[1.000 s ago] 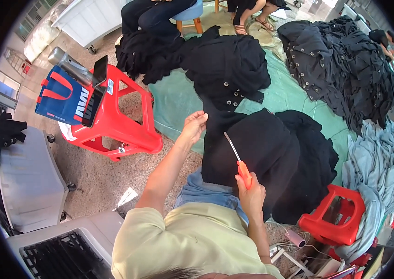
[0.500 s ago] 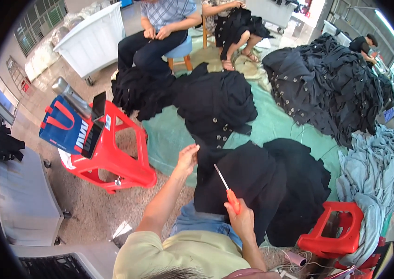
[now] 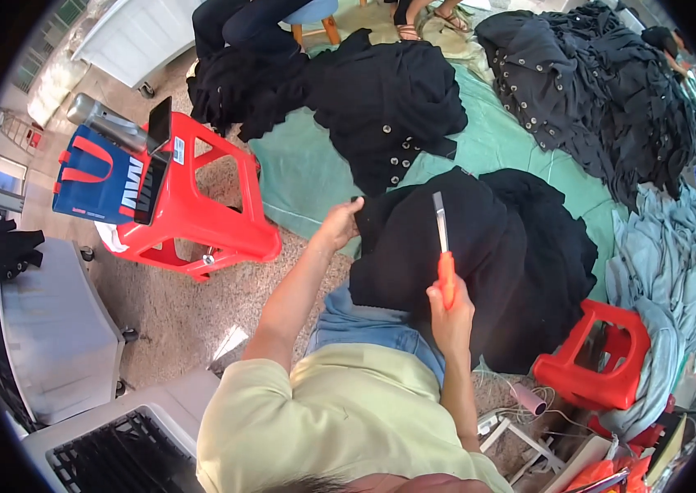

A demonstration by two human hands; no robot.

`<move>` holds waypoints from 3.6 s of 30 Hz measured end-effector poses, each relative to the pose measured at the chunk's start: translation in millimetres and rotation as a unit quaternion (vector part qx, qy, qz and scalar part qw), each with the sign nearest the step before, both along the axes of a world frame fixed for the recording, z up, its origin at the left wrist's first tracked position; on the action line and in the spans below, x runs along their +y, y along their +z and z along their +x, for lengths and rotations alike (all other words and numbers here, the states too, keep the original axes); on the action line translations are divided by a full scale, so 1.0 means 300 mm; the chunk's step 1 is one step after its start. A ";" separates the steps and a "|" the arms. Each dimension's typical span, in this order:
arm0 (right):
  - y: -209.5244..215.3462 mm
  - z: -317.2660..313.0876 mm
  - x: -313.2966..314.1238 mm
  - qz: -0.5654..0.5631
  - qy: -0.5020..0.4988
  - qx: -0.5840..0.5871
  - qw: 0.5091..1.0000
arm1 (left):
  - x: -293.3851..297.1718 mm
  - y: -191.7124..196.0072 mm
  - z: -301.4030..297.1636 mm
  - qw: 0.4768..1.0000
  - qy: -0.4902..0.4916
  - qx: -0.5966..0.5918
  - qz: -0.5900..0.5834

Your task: Trimming excess threads or material from black garments with grommets using a small hand tool.

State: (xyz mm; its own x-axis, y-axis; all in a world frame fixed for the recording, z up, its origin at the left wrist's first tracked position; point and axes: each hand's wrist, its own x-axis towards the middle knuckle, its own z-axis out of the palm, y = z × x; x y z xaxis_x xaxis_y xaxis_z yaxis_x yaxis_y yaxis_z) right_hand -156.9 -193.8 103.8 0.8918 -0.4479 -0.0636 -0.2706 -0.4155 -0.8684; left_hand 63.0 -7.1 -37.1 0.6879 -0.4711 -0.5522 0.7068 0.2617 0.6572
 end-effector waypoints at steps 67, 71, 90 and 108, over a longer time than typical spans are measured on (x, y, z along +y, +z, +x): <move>0.152 -0.125 0.012 -0.121 0.069 0.024 0.990 | 0.089 0.201 -0.329 0.982 0.068 0.110 -0.136; 0.084 -0.113 -0.044 -0.072 -0.074 -0.069 0.992 | 0.027 0.274 -0.447 0.995 -0.054 0.054 -0.059; -0.026 -0.201 -0.301 -0.128 -0.245 -0.056 0.959 | 0.387 0.992 0.394 0.747 0.531 -0.382 -0.115; -0.112 -0.115 -0.418 -0.153 -0.179 -0.023 0.972 | -0.200 0.266 -0.376 0.810 -0.143 -0.541 0.175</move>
